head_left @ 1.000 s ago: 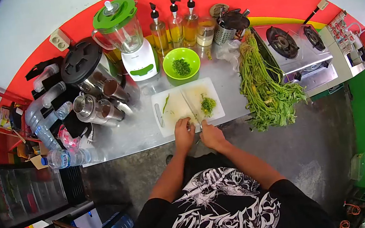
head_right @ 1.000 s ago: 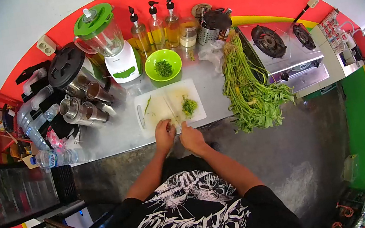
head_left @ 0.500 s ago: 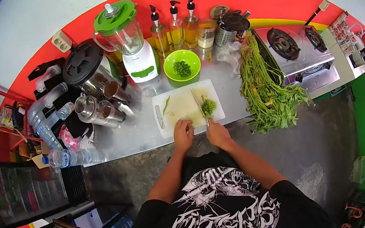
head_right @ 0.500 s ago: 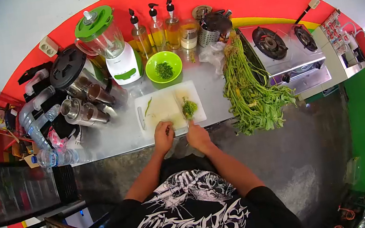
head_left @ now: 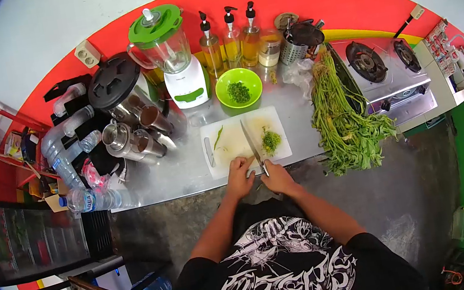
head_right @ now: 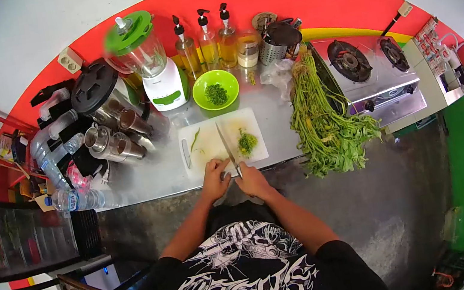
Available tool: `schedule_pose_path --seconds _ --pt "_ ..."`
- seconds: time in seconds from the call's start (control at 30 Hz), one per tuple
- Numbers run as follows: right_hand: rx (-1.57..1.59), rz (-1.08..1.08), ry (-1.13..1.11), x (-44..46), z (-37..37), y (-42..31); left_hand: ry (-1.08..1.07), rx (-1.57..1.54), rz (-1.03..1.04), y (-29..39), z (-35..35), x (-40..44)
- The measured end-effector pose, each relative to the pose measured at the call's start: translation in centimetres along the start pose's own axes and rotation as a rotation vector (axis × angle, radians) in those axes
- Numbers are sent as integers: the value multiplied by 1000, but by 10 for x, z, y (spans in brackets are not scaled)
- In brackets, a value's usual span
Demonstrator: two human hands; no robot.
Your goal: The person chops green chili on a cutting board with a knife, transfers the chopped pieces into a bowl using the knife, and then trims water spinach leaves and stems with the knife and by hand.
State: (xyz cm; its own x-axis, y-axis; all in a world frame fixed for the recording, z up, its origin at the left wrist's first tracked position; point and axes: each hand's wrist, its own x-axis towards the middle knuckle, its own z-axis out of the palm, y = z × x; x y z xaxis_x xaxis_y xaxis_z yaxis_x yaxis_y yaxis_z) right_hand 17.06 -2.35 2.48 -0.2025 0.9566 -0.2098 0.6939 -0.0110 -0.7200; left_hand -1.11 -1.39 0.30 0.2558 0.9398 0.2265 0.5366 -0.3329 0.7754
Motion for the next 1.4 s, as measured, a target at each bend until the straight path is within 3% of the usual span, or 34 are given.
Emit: schedule_pose_path --seconds 0.13,0.2,0.37,0.43,0.53,0.57,0.67,0.8,0.9,0.97,1.03,1.07,1.17,1.4 --pt "-60 31 -100 -5 2 13 67 -43 -21 -5 -1 1" --pt "-91 -2 -129 -6 -1 23 157 -327 -293 -10 -9 0" --pt "-111 59 -49 -10 -26 13 399 -74 -289 -41 -36 8" --pt "-116 69 -16 -10 -26 13 547 193 -355 -34 -50 17" --pt "-101 72 4 -10 -29 10 498 301 -506 -44 -54 19" --pt "-81 64 -9 -11 -30 9 460 321 -394 -60 -52 14" --pt "-39 -25 -80 -11 -29 5 451 316 -478 -48 -46 7" --pt "-25 -89 -118 -11 -16 13 458 293 -434 -63 -39 4" --pt "51 -77 -74 -9 -13 13 434 282 -483 -58 -41 4" --pt "26 86 17 -10 -12 9 436 264 -474 -59 -43 -3" --pt "32 78 84 -10 -10 9 520 -57 -463 -50 -52 -13" --pt "50 83 163 -10 -9 9 532 -57 -473 -45 -57 -20" --pt "57 20 147 -6 -5 2 604 -496 -587 -19 -83 -43" --pt "125 -107 -66 7 31 -18 675 -551 -568 -33 -121 -84"
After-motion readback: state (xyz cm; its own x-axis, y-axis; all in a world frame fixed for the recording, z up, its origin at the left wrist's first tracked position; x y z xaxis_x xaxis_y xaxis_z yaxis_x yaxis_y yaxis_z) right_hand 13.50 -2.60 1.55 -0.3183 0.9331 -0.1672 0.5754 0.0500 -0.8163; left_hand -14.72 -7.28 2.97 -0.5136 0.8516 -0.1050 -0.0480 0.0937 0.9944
